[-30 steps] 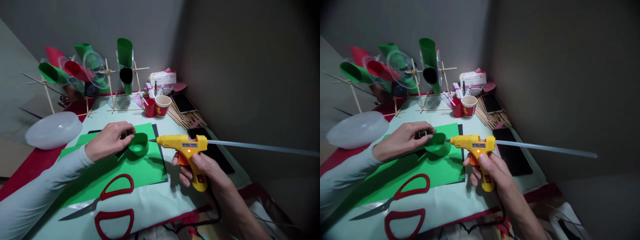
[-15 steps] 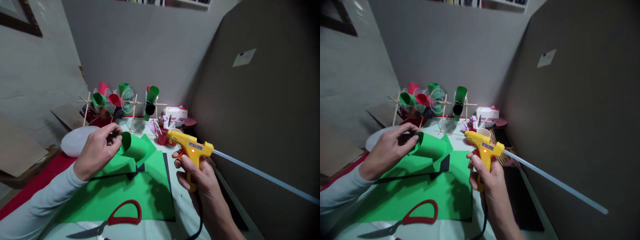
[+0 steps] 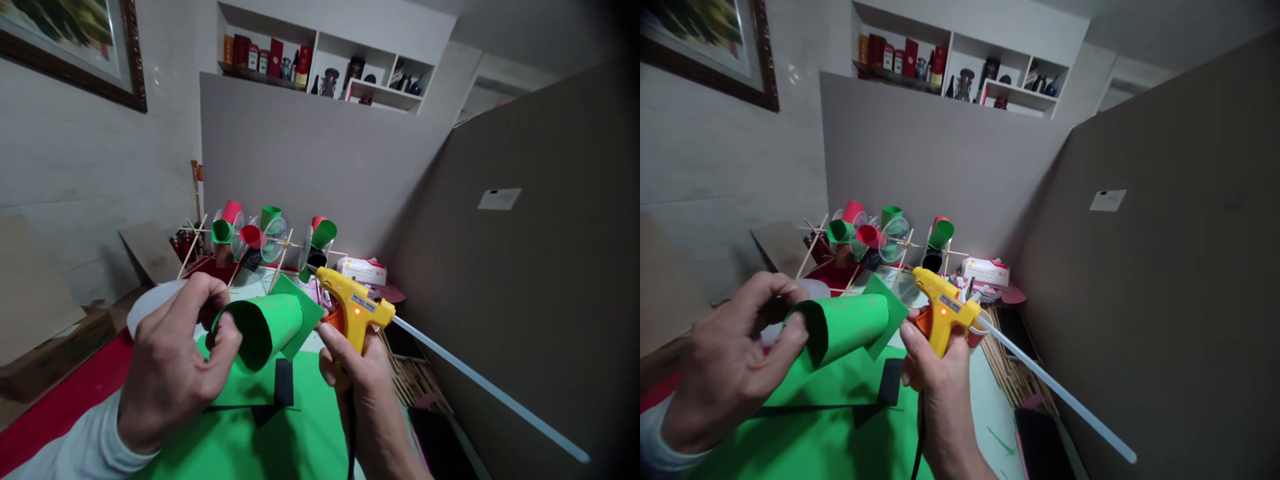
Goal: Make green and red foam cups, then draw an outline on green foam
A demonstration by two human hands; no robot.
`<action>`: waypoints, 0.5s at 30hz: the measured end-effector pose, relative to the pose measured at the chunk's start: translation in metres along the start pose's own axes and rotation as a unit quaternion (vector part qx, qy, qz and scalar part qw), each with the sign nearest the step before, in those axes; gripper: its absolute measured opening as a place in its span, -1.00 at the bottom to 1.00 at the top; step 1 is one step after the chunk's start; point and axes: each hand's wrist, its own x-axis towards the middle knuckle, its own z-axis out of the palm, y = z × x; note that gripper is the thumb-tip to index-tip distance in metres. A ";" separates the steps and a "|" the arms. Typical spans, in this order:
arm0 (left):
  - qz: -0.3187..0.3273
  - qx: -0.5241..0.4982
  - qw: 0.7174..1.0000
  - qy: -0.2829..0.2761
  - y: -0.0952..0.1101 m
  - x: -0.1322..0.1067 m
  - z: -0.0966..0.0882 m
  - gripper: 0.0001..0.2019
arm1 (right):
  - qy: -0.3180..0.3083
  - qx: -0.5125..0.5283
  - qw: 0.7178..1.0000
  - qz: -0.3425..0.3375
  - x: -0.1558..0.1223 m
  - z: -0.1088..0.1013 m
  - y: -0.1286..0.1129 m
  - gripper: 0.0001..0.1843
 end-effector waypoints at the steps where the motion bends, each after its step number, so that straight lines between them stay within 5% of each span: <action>1: -0.005 0.005 1.000 -0.008 0.000 -0.001 0.000 -0.98 | -0.008 0.000 1.000 0.002 0.001 0.001 0.000 -0.61; 10: -0.025 -0.055 0.992 -0.112 0.002 -0.001 0.000 -0.92 | -0.018 0.002 0.999 0.047 0.014 -0.006 0.007 -0.61; 15: -0.180 -0.220 0.937 -0.202 0.008 0.008 0.000 -0.80 | -0.018 0.029 0.996 0.079 0.024 -0.014 0.009 -0.65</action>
